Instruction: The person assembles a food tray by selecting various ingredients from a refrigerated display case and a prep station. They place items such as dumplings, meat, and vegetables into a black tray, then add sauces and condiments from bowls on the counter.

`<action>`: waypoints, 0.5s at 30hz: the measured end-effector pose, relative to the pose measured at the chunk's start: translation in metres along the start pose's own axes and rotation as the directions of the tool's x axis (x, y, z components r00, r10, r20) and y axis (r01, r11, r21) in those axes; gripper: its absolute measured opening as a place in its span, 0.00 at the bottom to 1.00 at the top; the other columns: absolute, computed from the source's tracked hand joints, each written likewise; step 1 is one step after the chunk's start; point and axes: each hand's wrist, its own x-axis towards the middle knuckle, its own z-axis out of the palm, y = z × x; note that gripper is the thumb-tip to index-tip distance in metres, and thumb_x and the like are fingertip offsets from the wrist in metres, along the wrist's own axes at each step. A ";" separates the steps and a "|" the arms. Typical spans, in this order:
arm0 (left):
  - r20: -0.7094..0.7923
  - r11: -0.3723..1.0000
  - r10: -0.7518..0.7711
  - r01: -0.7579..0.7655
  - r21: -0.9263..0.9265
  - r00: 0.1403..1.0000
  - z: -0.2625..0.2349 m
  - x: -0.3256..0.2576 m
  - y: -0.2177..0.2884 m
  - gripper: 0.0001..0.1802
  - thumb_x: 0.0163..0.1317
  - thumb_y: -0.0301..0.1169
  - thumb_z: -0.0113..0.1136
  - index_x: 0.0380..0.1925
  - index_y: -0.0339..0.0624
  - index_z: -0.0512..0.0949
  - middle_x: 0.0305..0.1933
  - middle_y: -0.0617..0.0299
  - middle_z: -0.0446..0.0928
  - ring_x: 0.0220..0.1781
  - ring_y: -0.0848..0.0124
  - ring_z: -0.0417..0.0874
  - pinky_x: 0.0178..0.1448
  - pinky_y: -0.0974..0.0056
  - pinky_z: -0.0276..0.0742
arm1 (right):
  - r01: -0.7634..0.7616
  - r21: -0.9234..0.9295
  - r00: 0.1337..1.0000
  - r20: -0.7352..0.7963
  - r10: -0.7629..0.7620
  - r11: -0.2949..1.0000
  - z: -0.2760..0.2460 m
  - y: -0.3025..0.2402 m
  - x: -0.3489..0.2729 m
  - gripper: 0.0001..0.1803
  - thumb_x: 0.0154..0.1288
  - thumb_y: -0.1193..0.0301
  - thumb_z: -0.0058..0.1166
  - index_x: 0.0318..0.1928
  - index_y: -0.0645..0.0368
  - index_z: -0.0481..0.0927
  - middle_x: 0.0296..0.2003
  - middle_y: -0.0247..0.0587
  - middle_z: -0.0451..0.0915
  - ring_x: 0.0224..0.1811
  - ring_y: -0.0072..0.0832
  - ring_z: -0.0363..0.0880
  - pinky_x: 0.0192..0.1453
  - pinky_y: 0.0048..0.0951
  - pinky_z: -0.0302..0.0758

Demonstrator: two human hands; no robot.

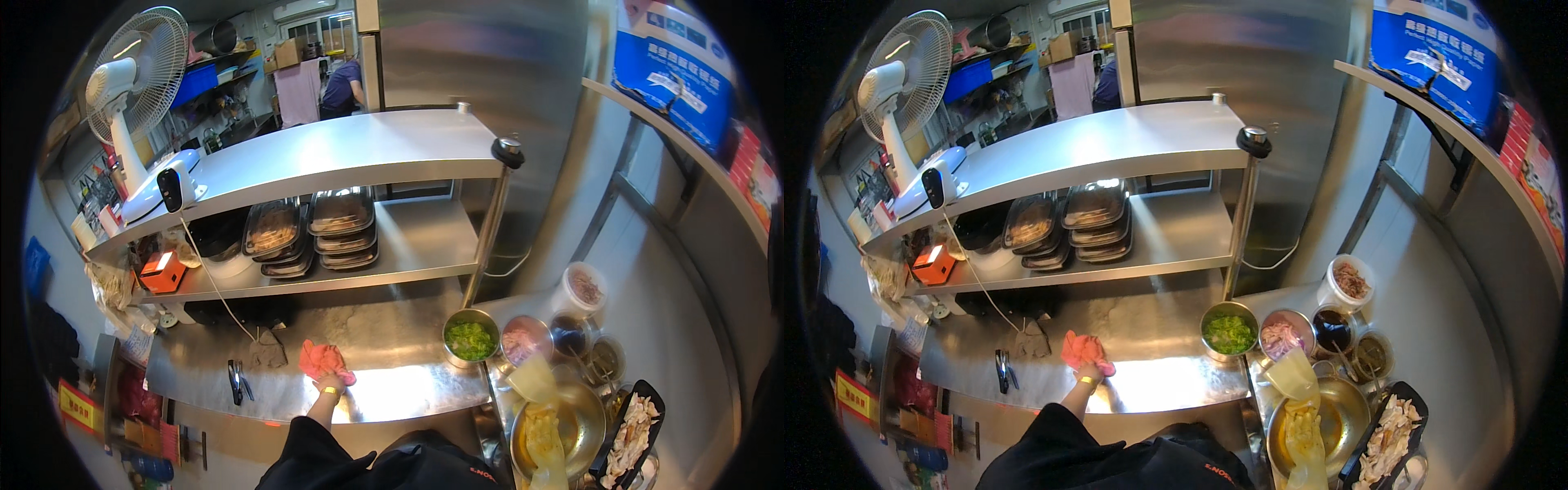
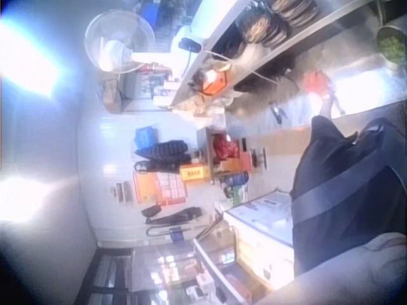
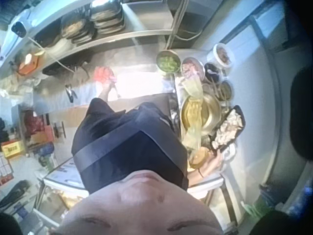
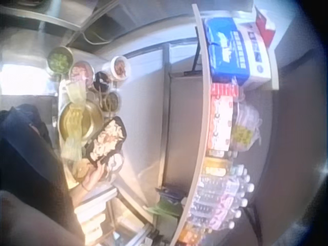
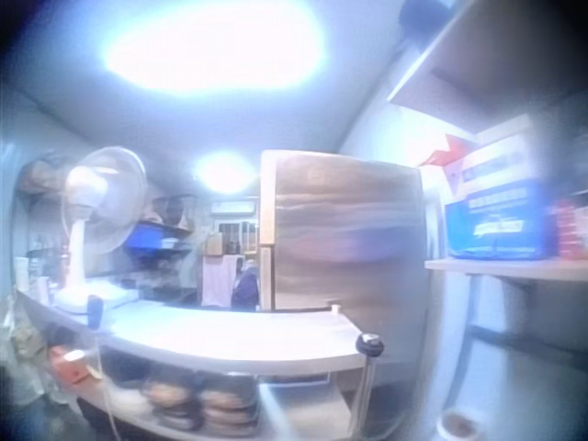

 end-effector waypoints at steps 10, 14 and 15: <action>-0.944 0.709 0.279 -0.700 0.080 0.175 -0.248 -0.064 0.171 0.28 0.50 0.27 0.57 0.52 0.39 0.62 0.51 0.47 0.61 0.54 0.52 0.63 0.58 0.56 0.58 | -0.015 -0.070 0.999 0.046 0.018 0.997 0.064 0.002 0.001 0.12 0.53 0.70 0.54 0.37 0.63 0.74 0.30 0.36 0.72 0.31 0.25 0.67 0.33 0.24 0.66; -0.857 0.729 0.505 -0.581 0.361 0.101 -0.311 -0.041 0.181 0.21 0.49 0.28 0.58 0.46 0.43 0.70 0.44 0.51 0.66 0.49 0.54 0.66 0.55 0.57 0.60 | -0.080 -0.108 0.990 0.111 0.092 0.991 0.075 0.009 0.016 0.15 0.53 0.71 0.53 0.42 0.63 0.72 0.33 0.38 0.73 0.30 0.25 0.70 0.27 0.22 0.67; -0.804 0.708 0.586 -0.544 0.450 0.097 -0.319 -0.032 0.180 0.18 0.49 0.28 0.59 0.43 0.43 0.72 0.42 0.52 0.68 0.47 0.55 0.67 0.53 0.57 0.62 | -0.082 -0.141 0.990 0.098 0.096 0.987 0.086 0.006 0.010 0.16 0.53 0.71 0.53 0.43 0.62 0.72 0.33 0.38 0.74 0.30 0.25 0.70 0.26 0.22 0.67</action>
